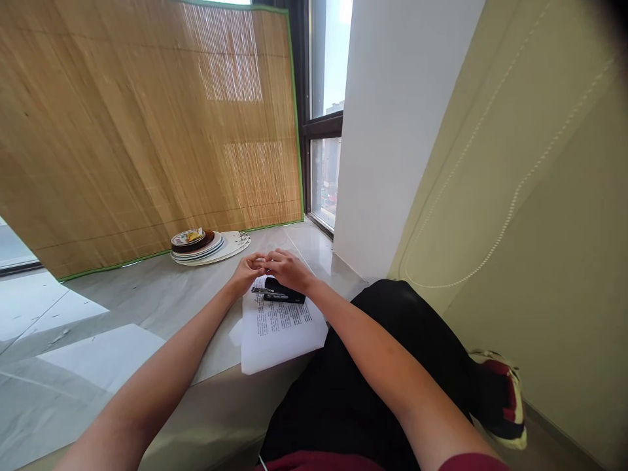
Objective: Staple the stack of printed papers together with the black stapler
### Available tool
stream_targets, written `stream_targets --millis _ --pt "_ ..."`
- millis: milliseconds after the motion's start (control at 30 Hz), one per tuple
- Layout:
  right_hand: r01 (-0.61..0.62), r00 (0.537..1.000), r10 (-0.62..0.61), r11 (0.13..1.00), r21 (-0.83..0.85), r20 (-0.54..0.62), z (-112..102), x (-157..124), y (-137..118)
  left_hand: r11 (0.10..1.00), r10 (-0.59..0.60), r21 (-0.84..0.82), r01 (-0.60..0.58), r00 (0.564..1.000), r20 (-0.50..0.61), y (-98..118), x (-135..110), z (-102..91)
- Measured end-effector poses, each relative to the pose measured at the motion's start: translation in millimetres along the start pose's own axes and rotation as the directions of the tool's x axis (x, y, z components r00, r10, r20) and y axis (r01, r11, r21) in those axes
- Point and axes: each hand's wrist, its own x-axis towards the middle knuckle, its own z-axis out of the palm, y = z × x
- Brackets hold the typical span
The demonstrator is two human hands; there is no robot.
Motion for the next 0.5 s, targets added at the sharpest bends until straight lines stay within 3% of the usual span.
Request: stream_targets --millis 67,133,167,233,267,333,500 --pt "-0.06 0.998 0.06 0.998 0.0 -0.033 2.2 0.6 13.3 0.993 0.047 0.116 -0.036 0.995 -0.088 2.5 1.8 -4.0" --pt "-0.282 0.957 0.282 0.959 0.008 -0.073 3.6 -2.1 34.6 0.937 0.15 0.346 -0.05 0.951 -0.27 5.3 3.8 -12.9" --pt "-0.446 0.892 0.446 0.895 0.009 -0.077 4.2 -5.1 47.2 0.878 0.219 0.478 -0.022 0.906 -0.361 6.2 4.6 -19.0" --pt "-0.726 0.688 0.726 0.688 -0.009 0.005 6.2 -13.9 72.3 0.719 0.323 0.691 0.076 0.844 -0.428 5.2 5.8 -32.7" --pt "-0.78 0.624 0.781 0.625 -0.022 0.024 7.9 -19.1 83.2 0.659 0.324 0.743 0.12 0.846 -0.424 3.4 6.1 -39.2" --pt "-0.839 0.541 0.84 0.543 -0.03 0.045 13.5 -28.4 99.3 0.617 0.269 0.769 0.166 0.874 -0.404 -2.3 6.3 -49.4" --pt "-0.876 0.482 0.874 0.481 0.022 0.059 31.7 -36.0 111.6 0.619 0.208 0.766 0.173 0.905 -0.372 -11.2 4.2 -56.3"
